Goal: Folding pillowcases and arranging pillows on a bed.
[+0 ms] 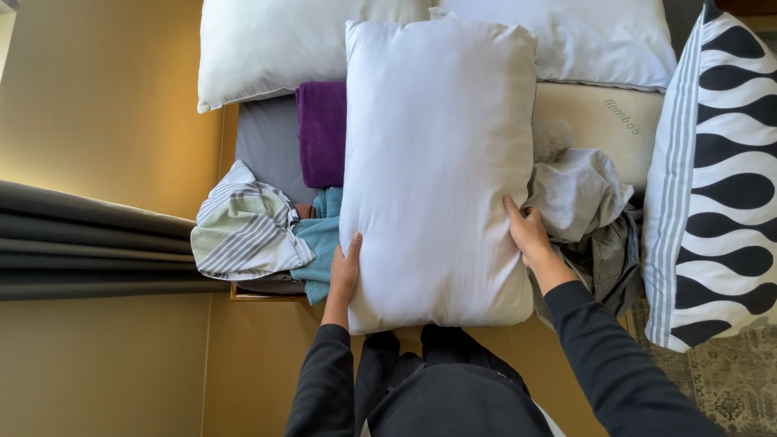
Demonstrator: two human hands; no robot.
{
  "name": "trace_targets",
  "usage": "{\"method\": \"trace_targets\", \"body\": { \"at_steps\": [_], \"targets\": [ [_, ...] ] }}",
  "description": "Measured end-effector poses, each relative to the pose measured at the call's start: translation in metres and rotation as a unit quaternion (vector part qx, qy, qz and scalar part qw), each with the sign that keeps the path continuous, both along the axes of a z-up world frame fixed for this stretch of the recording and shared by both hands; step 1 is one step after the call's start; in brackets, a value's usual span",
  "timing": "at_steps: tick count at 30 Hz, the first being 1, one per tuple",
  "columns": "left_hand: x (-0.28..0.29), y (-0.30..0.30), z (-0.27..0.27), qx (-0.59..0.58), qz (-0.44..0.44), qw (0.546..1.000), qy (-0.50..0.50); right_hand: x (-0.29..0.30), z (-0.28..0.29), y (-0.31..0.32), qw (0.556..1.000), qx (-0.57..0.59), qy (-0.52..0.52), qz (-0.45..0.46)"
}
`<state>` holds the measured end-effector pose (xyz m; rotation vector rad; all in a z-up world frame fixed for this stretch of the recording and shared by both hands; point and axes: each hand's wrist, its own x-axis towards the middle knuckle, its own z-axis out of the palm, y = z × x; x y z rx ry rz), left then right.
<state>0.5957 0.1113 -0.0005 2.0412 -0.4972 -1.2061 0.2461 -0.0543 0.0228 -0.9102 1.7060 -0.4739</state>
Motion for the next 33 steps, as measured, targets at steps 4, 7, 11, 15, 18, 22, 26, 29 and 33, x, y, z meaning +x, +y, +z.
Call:
{"method": "trace_targets", "body": {
  "at_steps": [4,7,11,15,18,22,26,29,33],
  "targets": [
    [-0.007,0.027,-0.005,-0.031,0.036,0.996,0.071,-0.003,0.017,0.025,0.998,-0.031,0.048,0.0],
    [-0.01,0.06,-0.017,-0.068,0.01,0.984,0.164,-0.019,0.01,0.061,0.994,-0.062,0.09,-0.029],
    [0.002,0.083,-0.049,-0.017,0.002,0.99,0.143,-0.021,-0.016,0.105,0.999,0.01,0.038,-0.038],
    [0.023,0.075,-0.071,0.044,-0.02,0.99,0.135,0.021,0.007,0.115,0.992,0.017,-0.06,-0.109],
    [0.031,0.074,-0.127,0.038,-0.081,0.992,0.092,0.083,0.074,0.109,0.982,-0.181,-0.018,-0.042],
    [0.027,0.077,-0.175,-0.055,-0.005,0.963,0.263,0.155,0.137,0.136,0.96,-0.266,0.082,0.038],
    [0.031,0.094,-0.15,0.001,0.092,0.92,0.382,0.16,0.139,0.155,0.901,-0.421,0.065,0.081],
    [0.058,0.11,-0.115,0.009,0.132,0.934,0.331,0.134,0.135,0.153,0.964,-0.251,0.068,0.062],
    [0.079,0.11,-0.076,0.057,0.049,0.983,0.169,0.051,-0.019,0.158,0.996,-0.052,0.052,0.044]
  ]
}}
